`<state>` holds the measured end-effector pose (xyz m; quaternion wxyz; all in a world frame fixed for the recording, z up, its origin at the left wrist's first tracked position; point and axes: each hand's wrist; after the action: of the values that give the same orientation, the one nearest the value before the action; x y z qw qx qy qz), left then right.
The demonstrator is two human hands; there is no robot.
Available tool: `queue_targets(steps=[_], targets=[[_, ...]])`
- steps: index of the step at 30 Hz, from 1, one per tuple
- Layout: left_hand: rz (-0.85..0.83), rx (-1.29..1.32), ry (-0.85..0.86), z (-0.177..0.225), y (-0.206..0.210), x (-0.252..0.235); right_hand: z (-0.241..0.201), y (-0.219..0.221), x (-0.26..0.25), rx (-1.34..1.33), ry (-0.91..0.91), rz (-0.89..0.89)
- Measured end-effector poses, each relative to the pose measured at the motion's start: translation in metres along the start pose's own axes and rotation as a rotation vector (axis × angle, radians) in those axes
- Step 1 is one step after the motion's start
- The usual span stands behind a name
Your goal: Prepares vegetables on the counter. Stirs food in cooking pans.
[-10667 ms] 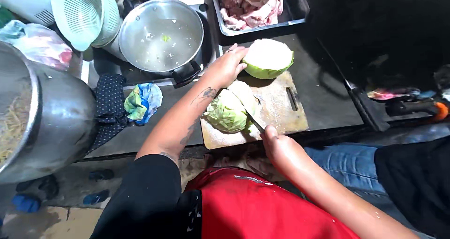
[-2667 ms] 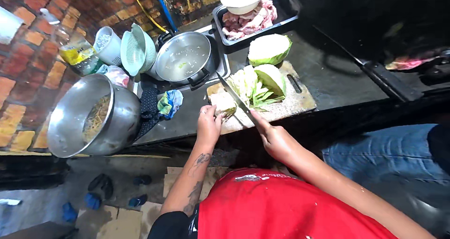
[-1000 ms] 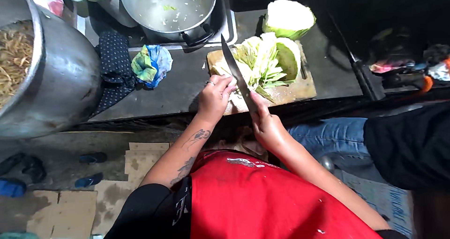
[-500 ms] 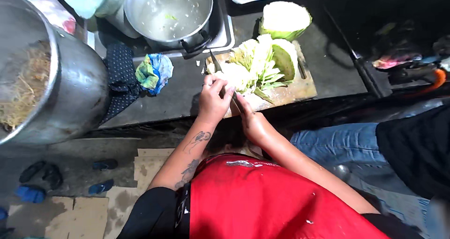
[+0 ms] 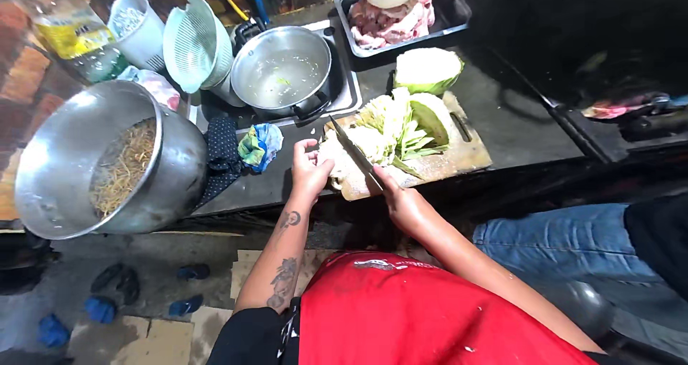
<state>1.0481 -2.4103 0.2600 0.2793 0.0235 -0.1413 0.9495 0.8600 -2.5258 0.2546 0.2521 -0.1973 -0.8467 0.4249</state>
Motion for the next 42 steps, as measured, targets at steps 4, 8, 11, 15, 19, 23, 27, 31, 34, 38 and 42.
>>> queue_targets(steps=[4, 8, 11, 15, 19, 23, 27, 31, 34, 38, 42], targets=[[0.169, 0.007, 0.503, -0.009, 0.011, 0.002, 0.004, -0.003, 0.001, 0.014, -0.03, 0.009], [0.29, -0.111, 0.665, -0.016, -0.012, 0.014, -0.005, -0.021, 0.021, -0.006, -0.065, 0.02], [0.372, -0.098, 0.694, -0.025, -0.026, 0.013, -0.014, -0.019, 0.022, -0.067, -0.157, -0.004], [0.412, -0.104, 0.717, -0.025, -0.025, 0.012, -0.026, -0.001, -0.002, -0.071, -0.177, -0.122], [0.42, -0.15, 0.698, -0.027, -0.021, 0.017, -0.023, 0.001, -0.008, -0.046, -0.133, -0.097], [0.396, -0.144, 0.738, -0.033, -0.009, 0.017, -0.014, -0.004, -0.005, -0.041, -0.054, -0.016], [0.271, -0.195, 0.862, -0.049, 0.017, 0.007, -0.005, -0.005, -0.004, -0.017, -0.053, 0.029], [-0.032, -0.281, 1.043, -0.066, 0.021, -0.006, -0.001, -0.003, -0.005, 0.008, -0.062, 0.045], [-0.134, -0.337, 1.019, -0.066, 0.008, -0.003, 0.002, -0.004, -0.003, 0.024, -0.071, 0.03], [0.01, -0.323, 0.735, -0.059, 0.004, 0.014, 0.001, -0.008, 0.009, -0.024, -0.121, 0.068], [0.017, -0.239, 0.637, -0.054, 0.018, 0.014, 0.003, 0.001, 0.022, -0.065, -0.195, 0.136]])
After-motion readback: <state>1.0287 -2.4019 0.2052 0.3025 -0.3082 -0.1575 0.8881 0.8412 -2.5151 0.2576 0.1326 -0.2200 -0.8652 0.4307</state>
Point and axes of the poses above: each hand's wrist, its own x-axis away from the middle knuckle, its own y-axis out of the palm, z = x × y, and after that the axes turned 4 degrees about z, right-handed
